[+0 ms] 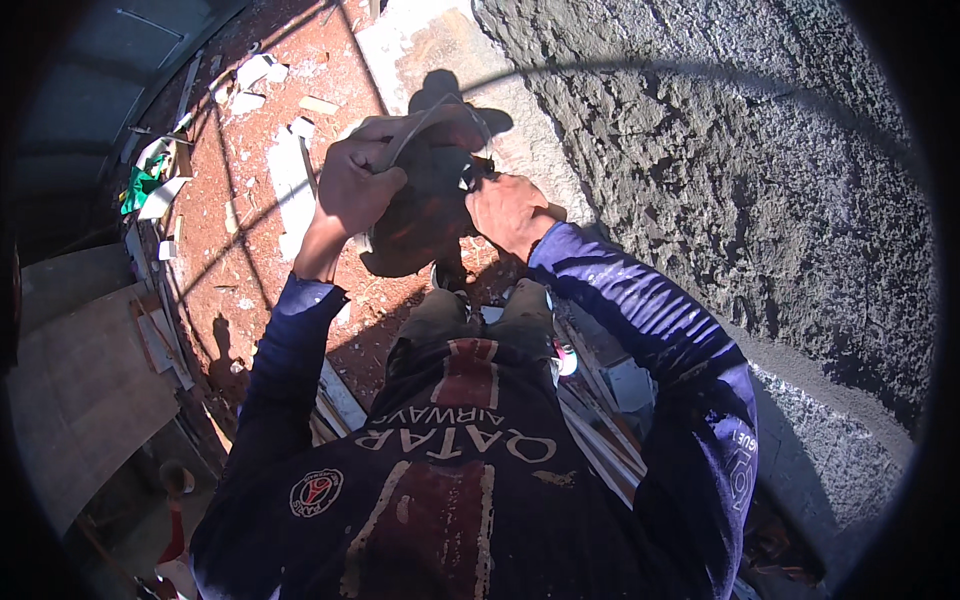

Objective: Apply plaster to a rough wall and smooth it out using a trowel and a wooden guide.

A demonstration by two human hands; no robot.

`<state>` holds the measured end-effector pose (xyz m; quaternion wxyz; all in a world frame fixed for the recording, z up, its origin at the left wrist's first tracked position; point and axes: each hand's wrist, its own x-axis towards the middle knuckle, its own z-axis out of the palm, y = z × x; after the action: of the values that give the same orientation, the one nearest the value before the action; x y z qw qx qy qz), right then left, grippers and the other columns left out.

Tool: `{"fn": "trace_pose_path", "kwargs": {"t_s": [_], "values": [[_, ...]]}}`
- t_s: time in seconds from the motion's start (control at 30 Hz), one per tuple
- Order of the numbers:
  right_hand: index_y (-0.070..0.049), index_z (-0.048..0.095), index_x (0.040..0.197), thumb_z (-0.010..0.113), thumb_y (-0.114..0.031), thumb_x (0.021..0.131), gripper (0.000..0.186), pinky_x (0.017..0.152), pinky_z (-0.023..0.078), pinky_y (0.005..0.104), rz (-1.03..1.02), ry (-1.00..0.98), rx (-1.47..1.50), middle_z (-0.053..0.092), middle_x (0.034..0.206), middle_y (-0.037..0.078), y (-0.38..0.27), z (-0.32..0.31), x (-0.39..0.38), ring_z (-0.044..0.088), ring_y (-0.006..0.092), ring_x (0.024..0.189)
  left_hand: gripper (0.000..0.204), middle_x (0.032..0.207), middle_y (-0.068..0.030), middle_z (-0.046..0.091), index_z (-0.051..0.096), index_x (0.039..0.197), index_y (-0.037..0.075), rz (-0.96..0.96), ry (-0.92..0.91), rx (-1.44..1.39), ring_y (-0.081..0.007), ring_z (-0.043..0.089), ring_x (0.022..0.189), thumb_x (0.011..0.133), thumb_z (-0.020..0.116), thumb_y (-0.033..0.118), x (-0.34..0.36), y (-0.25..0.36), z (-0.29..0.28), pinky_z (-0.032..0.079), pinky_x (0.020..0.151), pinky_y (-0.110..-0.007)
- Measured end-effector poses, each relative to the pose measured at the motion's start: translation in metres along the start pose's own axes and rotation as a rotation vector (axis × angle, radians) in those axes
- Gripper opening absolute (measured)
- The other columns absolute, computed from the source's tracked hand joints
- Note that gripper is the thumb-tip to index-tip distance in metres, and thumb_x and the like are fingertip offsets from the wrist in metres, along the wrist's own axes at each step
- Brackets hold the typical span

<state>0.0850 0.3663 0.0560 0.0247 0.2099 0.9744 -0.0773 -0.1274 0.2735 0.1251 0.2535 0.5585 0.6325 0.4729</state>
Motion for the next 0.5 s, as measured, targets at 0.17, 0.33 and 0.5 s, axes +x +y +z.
{"fn": "trace_pose_path", "kwargs": {"t_s": [0.17,0.33,0.5], "values": [[0.002,0.060,0.094,0.052,-0.023,0.088,0.026,0.062,0.051,0.0487,-0.101,0.069,0.458,0.061,0.070,0.022,-0.066,0.007,0.000,0.063,0.0396,0.067,0.010,0.113,-0.0107,0.065,0.058,0.063,-0.005,-0.060,0.018,-0.187,-0.0187,0.060,0.088,0.064,0.065,0.002,0.004,-0.025,-0.019,0.047,0.071,-0.031],[0.005,0.055,0.102,0.053,-0.025,0.088,0.033,0.067,0.050,0.0522,0.096,-0.086,0.736,0.063,0.077,0.027,-0.092,0.020,0.015,0.063,0.0445,0.072,0.003,0.090,-0.0058,0.066,0.069,0.078,-0.002,-0.284,0.288,-0.248,-0.0128,0.058,0.087,0.076,0.069,0.000,-0.038,-0.058,-0.022,0.046,0.075,-0.030],[0.005,0.053,0.099,0.053,-0.023,0.089,0.030,0.065,0.051,0.0504,0.037,-0.220,0.663,0.063,0.075,0.026,-0.079,-0.009,0.024,0.065,0.0415,0.072,0.016,0.096,-0.0030,0.066,0.066,0.104,-0.001,-0.343,0.716,-0.705,-0.0100,0.059,0.083,0.089,0.064,0.006,-0.080,-0.101,-0.031,0.046,0.077,-0.025]]}}
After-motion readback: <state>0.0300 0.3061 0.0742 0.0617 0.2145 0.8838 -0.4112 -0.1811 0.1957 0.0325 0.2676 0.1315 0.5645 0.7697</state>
